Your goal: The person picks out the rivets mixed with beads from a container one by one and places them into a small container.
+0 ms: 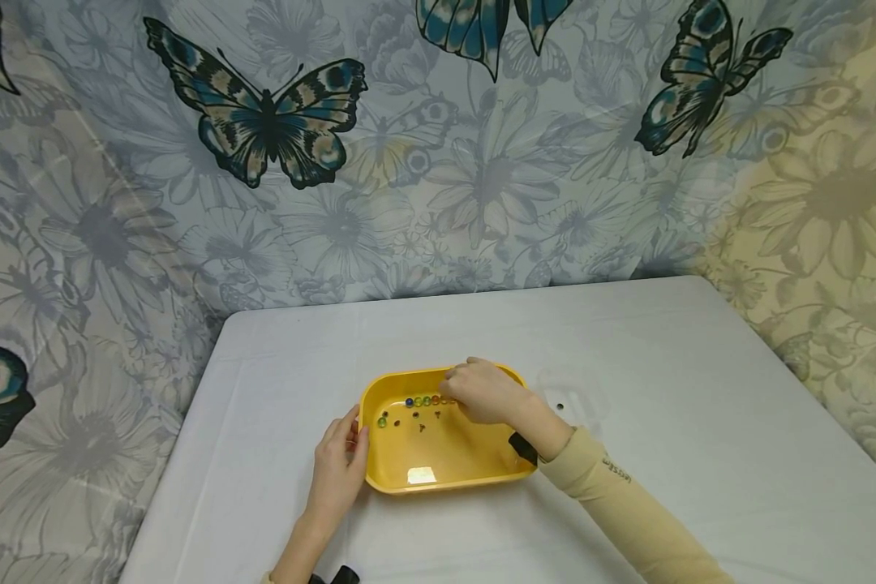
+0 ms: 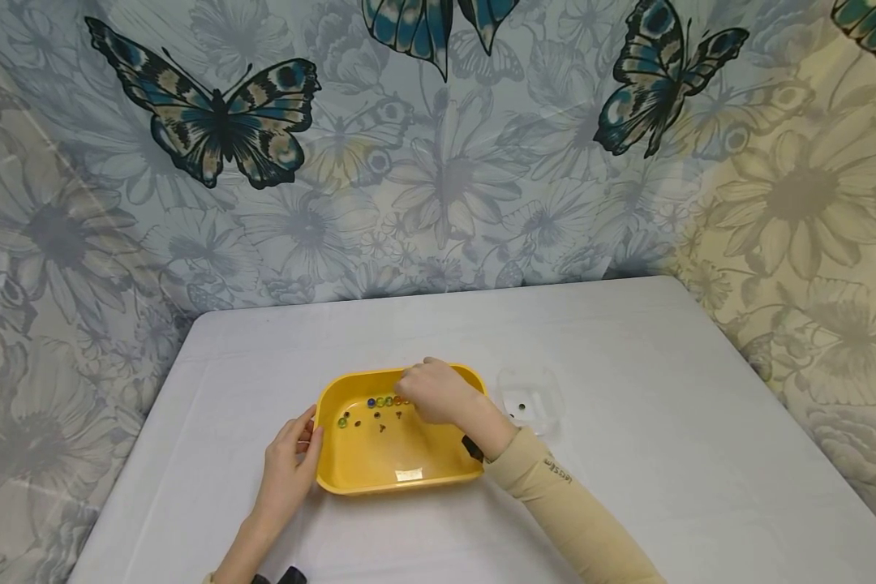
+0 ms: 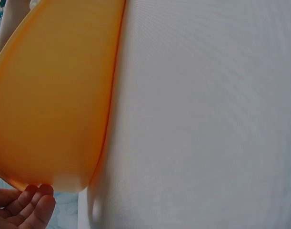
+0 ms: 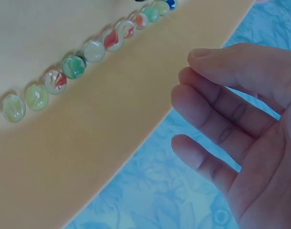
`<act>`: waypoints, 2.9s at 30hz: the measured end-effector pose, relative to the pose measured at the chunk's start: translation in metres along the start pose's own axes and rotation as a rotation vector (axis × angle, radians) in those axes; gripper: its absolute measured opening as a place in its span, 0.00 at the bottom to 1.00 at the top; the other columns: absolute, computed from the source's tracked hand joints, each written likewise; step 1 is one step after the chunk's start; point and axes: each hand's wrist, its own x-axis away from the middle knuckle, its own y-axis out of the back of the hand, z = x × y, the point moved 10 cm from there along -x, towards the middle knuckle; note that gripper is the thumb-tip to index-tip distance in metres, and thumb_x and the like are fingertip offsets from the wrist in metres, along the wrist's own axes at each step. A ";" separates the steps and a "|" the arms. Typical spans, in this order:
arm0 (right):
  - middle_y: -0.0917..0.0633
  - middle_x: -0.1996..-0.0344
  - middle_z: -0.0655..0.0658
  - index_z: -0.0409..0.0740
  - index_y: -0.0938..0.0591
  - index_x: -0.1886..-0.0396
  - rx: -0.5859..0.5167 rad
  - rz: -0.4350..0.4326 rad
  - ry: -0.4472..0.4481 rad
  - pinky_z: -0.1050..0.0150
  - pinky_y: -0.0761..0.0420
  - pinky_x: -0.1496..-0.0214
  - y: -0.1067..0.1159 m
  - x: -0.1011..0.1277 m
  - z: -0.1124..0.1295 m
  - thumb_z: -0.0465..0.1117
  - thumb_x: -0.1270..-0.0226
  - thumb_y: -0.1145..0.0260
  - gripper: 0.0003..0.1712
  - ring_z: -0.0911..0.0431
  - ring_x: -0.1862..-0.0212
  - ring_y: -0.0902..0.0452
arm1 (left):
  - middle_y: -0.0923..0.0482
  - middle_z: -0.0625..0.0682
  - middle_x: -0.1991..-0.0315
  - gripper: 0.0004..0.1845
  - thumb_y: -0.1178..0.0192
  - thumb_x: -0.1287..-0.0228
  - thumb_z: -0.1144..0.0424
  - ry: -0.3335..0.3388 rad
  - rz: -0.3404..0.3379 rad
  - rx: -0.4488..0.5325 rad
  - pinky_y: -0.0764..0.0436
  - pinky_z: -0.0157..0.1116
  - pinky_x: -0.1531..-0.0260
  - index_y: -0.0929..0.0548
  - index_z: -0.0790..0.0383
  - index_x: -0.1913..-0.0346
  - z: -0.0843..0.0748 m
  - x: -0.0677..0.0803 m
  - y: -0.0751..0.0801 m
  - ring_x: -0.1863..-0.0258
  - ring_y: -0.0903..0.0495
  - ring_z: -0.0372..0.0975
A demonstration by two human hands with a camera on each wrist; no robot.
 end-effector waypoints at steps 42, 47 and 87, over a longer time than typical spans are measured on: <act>0.35 0.83 0.54 0.49 0.29 0.81 -0.032 -0.145 -0.070 0.67 0.42 0.72 0.028 0.017 -0.019 0.28 0.48 0.35 0.14 0.60 0.78 0.41 | 0.28 0.51 0.66 0.21 0.45 0.36 0.70 0.053 0.034 0.014 0.21 0.32 0.65 0.28 0.73 0.41 0.003 0.000 -0.002 0.67 0.28 0.36; 0.35 0.83 0.54 0.48 0.28 0.81 -0.042 -0.158 -0.078 0.67 0.42 0.73 0.031 0.020 -0.022 0.28 0.47 0.36 0.14 0.60 0.78 0.41 | 0.28 0.51 0.66 0.21 0.45 0.36 0.70 0.048 0.032 0.018 0.21 0.32 0.66 0.28 0.73 0.41 0.002 0.000 -0.001 0.67 0.28 0.36; 0.37 0.84 0.55 0.49 0.32 0.83 -0.083 -0.229 -0.172 0.66 0.41 0.72 0.039 0.055 -0.050 0.27 0.49 0.36 0.17 0.61 0.79 0.43 | 0.27 0.52 0.66 0.20 0.45 0.36 0.71 0.031 0.019 0.021 0.20 0.32 0.66 0.28 0.73 0.41 0.002 0.001 -0.001 0.68 0.27 0.37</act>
